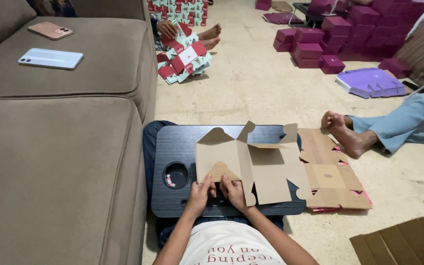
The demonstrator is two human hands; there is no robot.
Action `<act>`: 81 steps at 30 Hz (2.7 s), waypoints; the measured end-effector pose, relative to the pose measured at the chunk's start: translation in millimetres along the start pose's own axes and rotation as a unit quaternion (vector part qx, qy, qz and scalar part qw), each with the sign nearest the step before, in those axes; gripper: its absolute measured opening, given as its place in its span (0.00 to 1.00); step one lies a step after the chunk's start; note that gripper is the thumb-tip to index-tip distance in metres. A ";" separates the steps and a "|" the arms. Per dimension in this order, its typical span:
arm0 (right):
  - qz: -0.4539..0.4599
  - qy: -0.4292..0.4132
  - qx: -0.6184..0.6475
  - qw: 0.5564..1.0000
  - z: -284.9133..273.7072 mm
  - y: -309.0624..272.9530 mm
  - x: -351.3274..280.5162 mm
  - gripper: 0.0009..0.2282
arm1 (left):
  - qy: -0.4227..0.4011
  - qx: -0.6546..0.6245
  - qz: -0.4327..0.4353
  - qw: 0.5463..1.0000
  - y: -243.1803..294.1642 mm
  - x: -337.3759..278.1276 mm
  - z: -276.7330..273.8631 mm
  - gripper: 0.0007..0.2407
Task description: Assembling a small cardboard box by folding pre-cut flaps and tucking them into place.
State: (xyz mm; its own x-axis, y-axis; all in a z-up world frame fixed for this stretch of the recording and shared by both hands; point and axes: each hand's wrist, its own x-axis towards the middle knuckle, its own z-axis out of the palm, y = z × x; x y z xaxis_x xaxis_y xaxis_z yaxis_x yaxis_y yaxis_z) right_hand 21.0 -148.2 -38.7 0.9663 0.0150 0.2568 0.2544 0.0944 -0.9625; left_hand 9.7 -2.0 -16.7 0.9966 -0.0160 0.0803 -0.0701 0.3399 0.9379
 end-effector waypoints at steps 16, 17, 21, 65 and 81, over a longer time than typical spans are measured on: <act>0.045 -0.042 -0.011 0.998 -2.3 -25.2 -1.9 0.28 | 0.037 -0.070 0.012 0.997 7.3 -2.0 4.8 0.19; 0.031 -0.045 -0.018 0.998 -0.4 -27.4 -2.4 0.28 | 0.047 -0.080 0.018 0.995 9.8 -3.1 5.4 0.19; 0.011 -0.124 -0.126 0.984 -8.7 -39.5 4.5 0.33 | 0.089 -0.128 0.015 0.988 -19.7 9.8 -5.7 0.19; 0.017 -0.068 -0.041 0.997 -9.2 -7.7 6.4 0.26 | -0.018 0.104 0.019 0.994 5.4 -5.7 -6.5 0.13; -0.016 -0.062 -0.005 0.998 -11.8 -18.4 -2.6 0.18 | 0.129 -0.123 0.025 0.984 -26.5 13.0 -6.3 0.14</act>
State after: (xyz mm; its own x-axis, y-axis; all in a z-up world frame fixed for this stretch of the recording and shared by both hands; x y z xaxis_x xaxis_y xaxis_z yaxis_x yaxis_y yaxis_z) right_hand 14.3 -161.7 -22.6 0.9455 0.1361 0.2958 0.2861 0.0864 -0.9543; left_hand 24.8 -5.3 -42.6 0.9718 0.2356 0.0060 -0.1387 0.5513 0.8227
